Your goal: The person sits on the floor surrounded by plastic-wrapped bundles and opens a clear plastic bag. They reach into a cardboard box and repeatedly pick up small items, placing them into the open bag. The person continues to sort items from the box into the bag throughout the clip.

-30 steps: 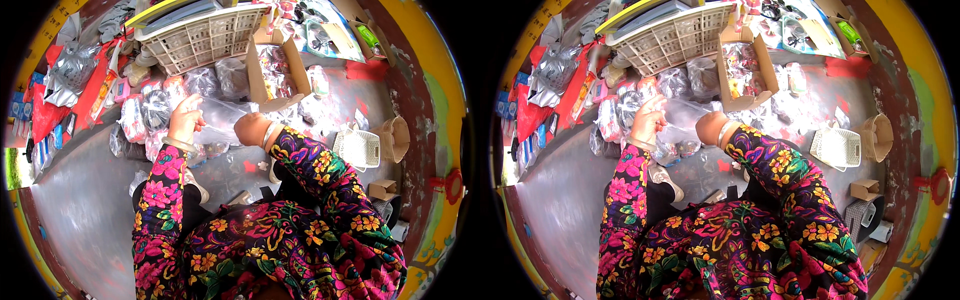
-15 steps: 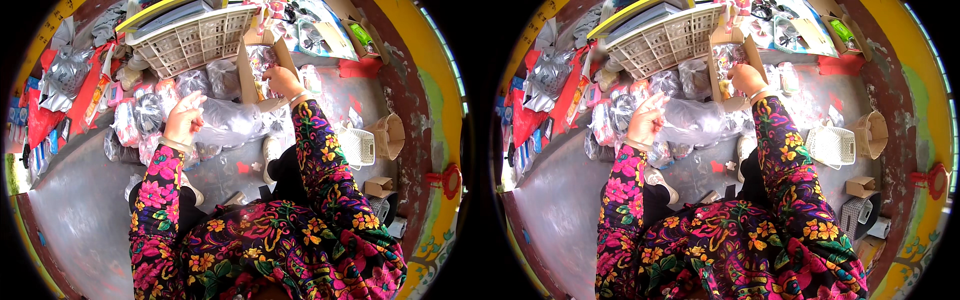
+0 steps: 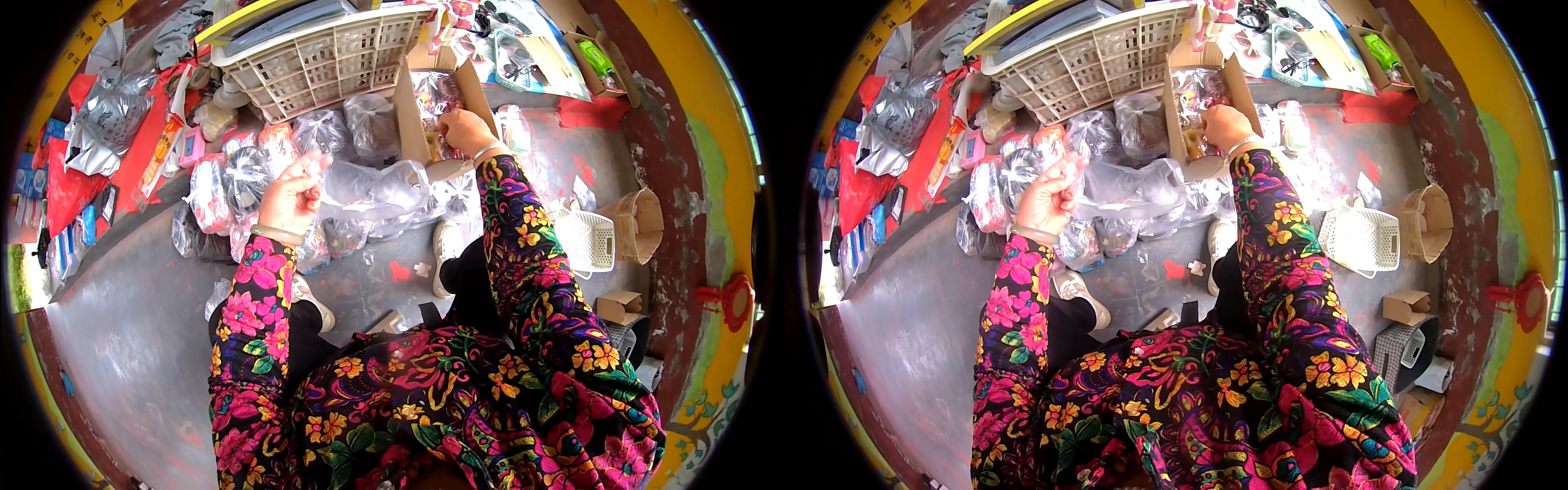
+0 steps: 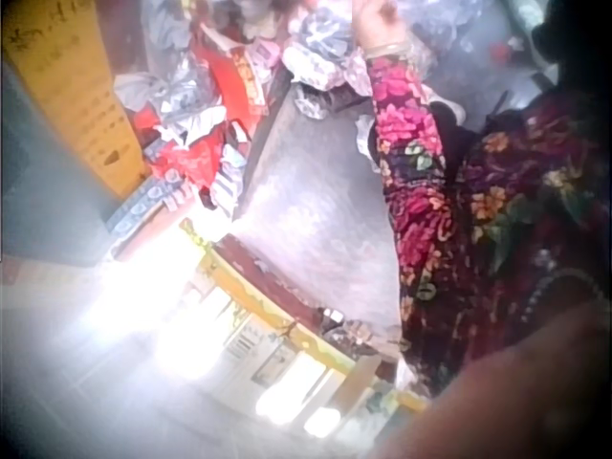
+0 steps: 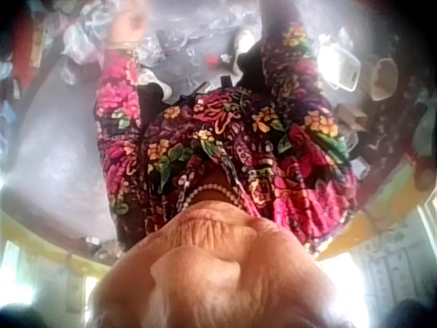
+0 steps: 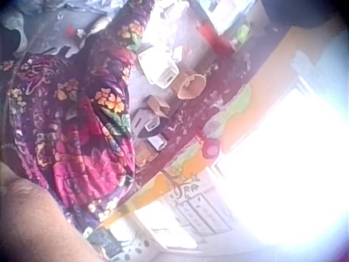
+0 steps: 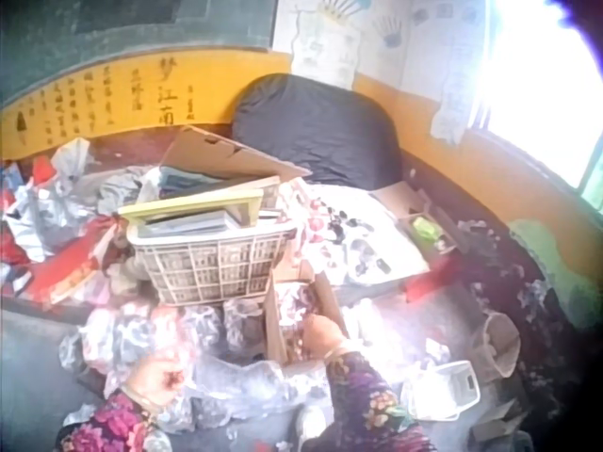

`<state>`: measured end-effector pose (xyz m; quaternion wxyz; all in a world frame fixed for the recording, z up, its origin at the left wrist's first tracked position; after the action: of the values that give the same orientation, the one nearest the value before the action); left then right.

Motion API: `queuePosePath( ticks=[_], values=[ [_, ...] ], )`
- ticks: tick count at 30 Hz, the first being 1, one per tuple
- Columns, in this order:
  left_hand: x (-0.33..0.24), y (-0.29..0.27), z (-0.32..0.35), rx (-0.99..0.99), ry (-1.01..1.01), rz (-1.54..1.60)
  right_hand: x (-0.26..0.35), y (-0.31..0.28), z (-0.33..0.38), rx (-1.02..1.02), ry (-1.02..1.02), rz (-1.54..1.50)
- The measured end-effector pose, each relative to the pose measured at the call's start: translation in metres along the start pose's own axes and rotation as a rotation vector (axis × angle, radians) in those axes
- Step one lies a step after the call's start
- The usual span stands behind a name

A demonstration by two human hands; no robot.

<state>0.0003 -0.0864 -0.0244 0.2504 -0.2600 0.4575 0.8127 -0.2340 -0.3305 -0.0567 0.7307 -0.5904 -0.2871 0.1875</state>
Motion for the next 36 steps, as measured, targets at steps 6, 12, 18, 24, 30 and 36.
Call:
queuePosePath(
  ticks=[6,12,18,24,30,36],
  values=[
    [0.008,-0.008,0.003,-0.162,-0.121,-0.187,-0.014,0.008,-0.005,-0.161,-0.08,0.021],
    [0.007,-0.008,0.003,-0.153,-0.1,-0.192,-0.001,0.003,-0.004,-0.061,0.003,0.08],
    [0.005,-0.002,0.008,-0.11,-0.076,-0.237,-0.005,-0.03,0.002,-0.234,0.082,0.044],
    [0.007,-0.012,0.013,-0.123,-0.024,-0.327,0.046,-0.101,0.039,-0.376,-0.014,-0.02],
    [0.009,-0.014,0.018,-0.162,-0.003,-0.358,0.11,-0.085,0.064,0.017,-0.096,-0.663],
    [0.008,-0.018,0.022,-0.095,-0.021,-0.434,0.17,-0.002,0.05,0.049,-0.391,-0.076]
  ],
)
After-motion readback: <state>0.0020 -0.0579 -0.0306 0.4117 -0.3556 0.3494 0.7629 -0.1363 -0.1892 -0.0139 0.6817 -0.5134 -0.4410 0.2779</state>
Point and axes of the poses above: each hand's wrist, its own z-axis away from the middle knuckle, its own y-axis out of the palm, x = y × z, the point moved 1 cm from there along -z, towards the middle knuckle, and after that the axes turned 3 degrees about -x, right-handed, at the moved point
